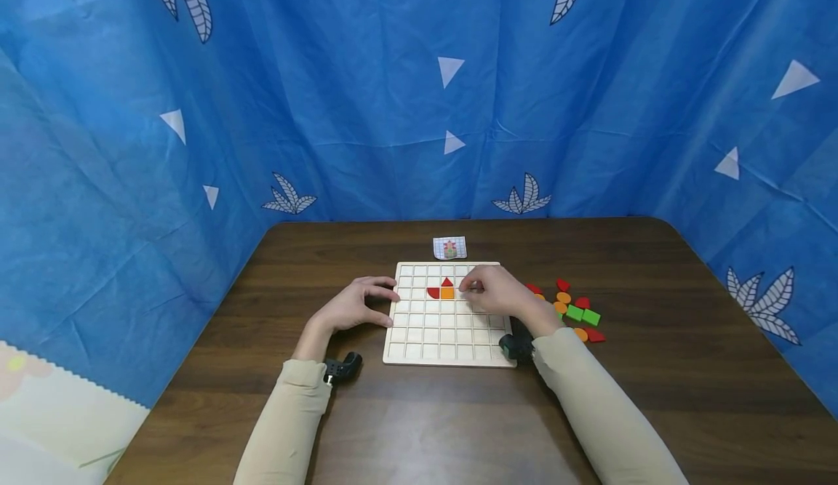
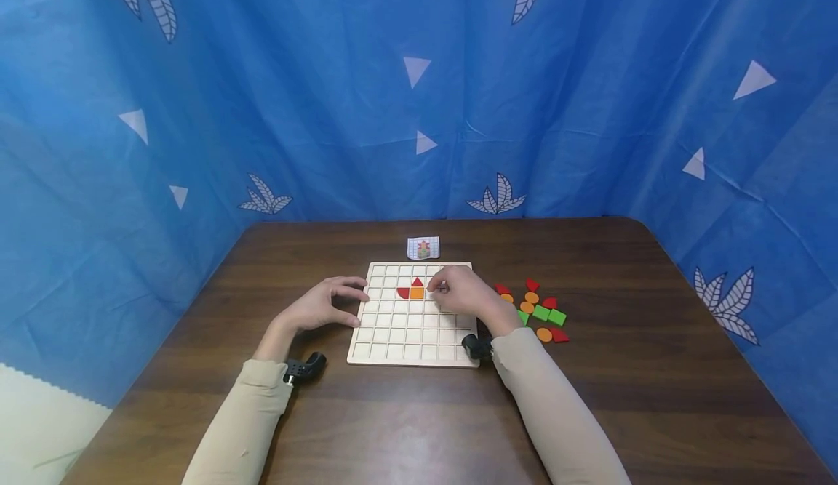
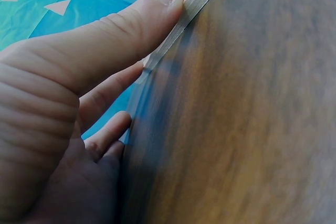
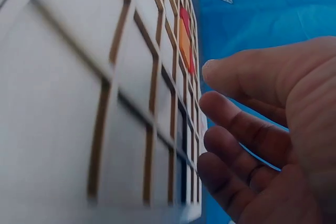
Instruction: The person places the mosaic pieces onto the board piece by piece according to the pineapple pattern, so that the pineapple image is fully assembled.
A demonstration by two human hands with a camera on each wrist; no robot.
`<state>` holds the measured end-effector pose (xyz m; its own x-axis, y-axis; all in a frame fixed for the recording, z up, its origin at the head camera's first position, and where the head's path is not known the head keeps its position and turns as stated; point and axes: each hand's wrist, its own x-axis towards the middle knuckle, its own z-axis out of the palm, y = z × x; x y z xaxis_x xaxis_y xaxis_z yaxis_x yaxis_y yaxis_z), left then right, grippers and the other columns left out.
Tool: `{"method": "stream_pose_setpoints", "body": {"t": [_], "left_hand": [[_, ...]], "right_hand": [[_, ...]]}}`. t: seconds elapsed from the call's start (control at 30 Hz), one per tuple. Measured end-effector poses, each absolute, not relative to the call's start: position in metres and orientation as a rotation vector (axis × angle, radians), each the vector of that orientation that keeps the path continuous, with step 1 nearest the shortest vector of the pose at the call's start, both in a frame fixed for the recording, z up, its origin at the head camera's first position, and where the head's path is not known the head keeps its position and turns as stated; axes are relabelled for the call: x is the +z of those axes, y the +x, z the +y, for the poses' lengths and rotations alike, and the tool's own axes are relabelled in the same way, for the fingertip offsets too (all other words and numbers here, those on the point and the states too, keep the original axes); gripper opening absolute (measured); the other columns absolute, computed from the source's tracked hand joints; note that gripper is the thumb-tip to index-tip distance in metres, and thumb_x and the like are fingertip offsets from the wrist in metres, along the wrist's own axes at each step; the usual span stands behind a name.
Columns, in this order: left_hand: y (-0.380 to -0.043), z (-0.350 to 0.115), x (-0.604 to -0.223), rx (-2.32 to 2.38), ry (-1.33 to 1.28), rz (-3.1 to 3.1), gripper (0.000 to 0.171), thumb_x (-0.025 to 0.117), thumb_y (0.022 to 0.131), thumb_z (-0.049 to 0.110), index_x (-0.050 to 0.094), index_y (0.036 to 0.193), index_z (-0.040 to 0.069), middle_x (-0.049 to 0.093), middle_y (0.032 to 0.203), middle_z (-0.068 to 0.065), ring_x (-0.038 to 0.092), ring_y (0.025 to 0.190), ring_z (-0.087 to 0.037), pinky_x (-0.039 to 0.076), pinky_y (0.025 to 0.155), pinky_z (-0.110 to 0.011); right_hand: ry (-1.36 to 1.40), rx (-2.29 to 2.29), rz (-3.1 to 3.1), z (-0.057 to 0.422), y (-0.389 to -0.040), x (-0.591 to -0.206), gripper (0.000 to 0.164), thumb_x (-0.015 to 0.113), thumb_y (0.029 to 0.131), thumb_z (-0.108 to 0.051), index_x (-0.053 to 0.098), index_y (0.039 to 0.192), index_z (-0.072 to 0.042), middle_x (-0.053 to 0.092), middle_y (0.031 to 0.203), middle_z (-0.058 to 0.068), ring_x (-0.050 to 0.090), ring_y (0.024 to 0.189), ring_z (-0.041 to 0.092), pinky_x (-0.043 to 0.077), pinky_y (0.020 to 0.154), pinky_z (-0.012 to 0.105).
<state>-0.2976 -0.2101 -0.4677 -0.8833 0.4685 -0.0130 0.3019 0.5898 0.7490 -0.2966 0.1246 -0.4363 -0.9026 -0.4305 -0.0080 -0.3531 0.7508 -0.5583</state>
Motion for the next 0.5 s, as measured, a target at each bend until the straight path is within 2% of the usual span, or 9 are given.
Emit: {"method": "stream_pose_setpoints", "body": {"t": [0.37, 0.5], "left_hand": [[-0.298, -0.211, -0.467, 1.160, 0.658, 2.614, 0.042, 0.093, 0.075, 0.027, 0.080, 0.115, 0.023, 0.056, 0.149, -0.003, 0.035, 0.147, -0.034, 0.028, 0.121, -0.059], [-0.298, -0.210, -0.467, 1.166, 0.663, 2.610, 0.042, 0.093, 0.075, 0.027, 0.080, 0.115, 0.022, 0.056, 0.149, -0.004, 0.036, 0.147, -0.033, 0.028, 0.121, -0.059]], "right_hand": [[-0.644, -0.838, 2.871, 0.167, -0.287, -0.431, 0.014, 0.072, 0.096, -0.013, 0.077, 0.109, -0.012, 0.069, 0.098, 0.002, 0.055, 0.085, 0.019, 0.049, 0.074, 0.033], [-0.632, -0.839, 2.900, 0.184, -0.283, -0.430, 0.016, 0.072, 0.095, -0.011, 0.077, 0.111, -0.010, 0.071, 0.104, 0.005, 0.057, 0.086, 0.020, 0.051, 0.076, 0.034]]}}
